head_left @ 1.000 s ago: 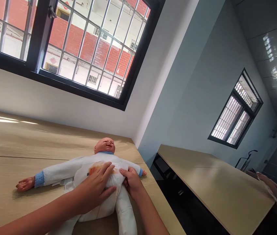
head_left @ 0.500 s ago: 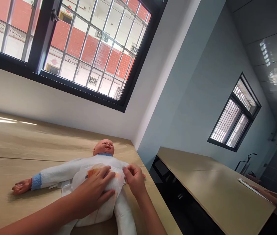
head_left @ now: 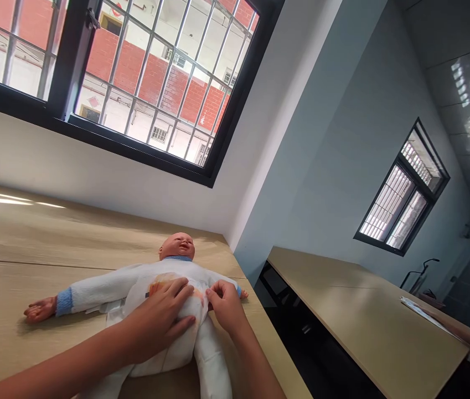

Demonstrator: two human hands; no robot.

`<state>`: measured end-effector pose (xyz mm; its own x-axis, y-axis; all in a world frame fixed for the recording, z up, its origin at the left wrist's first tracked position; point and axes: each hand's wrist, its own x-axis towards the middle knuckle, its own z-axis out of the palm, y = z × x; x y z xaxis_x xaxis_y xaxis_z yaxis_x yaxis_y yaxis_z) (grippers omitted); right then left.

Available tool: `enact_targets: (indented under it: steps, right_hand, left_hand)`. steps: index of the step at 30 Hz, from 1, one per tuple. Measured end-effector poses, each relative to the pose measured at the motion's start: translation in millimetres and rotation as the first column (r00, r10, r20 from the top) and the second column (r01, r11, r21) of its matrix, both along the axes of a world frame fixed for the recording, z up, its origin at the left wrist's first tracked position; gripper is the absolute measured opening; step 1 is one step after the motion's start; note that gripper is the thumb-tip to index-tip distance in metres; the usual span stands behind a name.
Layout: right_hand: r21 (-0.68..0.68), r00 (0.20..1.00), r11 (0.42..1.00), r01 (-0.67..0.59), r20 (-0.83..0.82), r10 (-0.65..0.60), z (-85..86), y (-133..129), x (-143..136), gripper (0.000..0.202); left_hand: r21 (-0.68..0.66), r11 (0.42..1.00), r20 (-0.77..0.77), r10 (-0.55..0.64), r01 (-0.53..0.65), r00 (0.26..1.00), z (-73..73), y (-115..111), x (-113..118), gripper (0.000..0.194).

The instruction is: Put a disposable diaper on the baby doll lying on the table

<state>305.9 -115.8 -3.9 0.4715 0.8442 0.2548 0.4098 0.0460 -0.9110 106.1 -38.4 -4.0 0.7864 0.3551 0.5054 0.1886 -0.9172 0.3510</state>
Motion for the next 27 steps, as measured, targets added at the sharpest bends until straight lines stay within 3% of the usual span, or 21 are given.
enact_targets:
  steps: [7, 12, 16, 19, 27]
  right_hand:
    - [0.075, 0.991, 0.991, 0.111, -0.086, -0.105, -11.3, 8, 6, 0.037]
    - [-0.082, 0.996, 0.994, -0.077, -0.058, 0.072, -0.5, 2, -2, 0.054]
    - [-0.044, 0.988, 0.996, -0.075, 0.135, 0.080, 2.2, -2, -12, 0.033]
    - [-0.009, 0.990, 0.999, -0.047, 0.134, 0.047, -2.2, 0, -14, 0.023]
    - [0.101, 0.992, 0.994, 0.050, 0.111, -0.061, -7.5, 4, -10, 0.024]
  left_hand:
    - [0.030, 0.997, -0.031, 0.068, -0.067, 0.997, 6.1, -3, 0, 0.029]
    - [0.053, 0.995, -0.055, 0.087, -0.084, 0.995, 4.5, -8, 2, 0.028]
    - [0.056, 0.994, -0.061, 0.095, -0.092, 0.994, 3.2, -8, 1, 0.028]
    - [0.055, 0.994, -0.076, 0.094, -0.090, 0.993, 3.6, -7, 1, 0.030]
    - [0.063, 0.991, -0.061, 0.125, -0.121, 0.990, 7.4, -10, 0, 0.031]
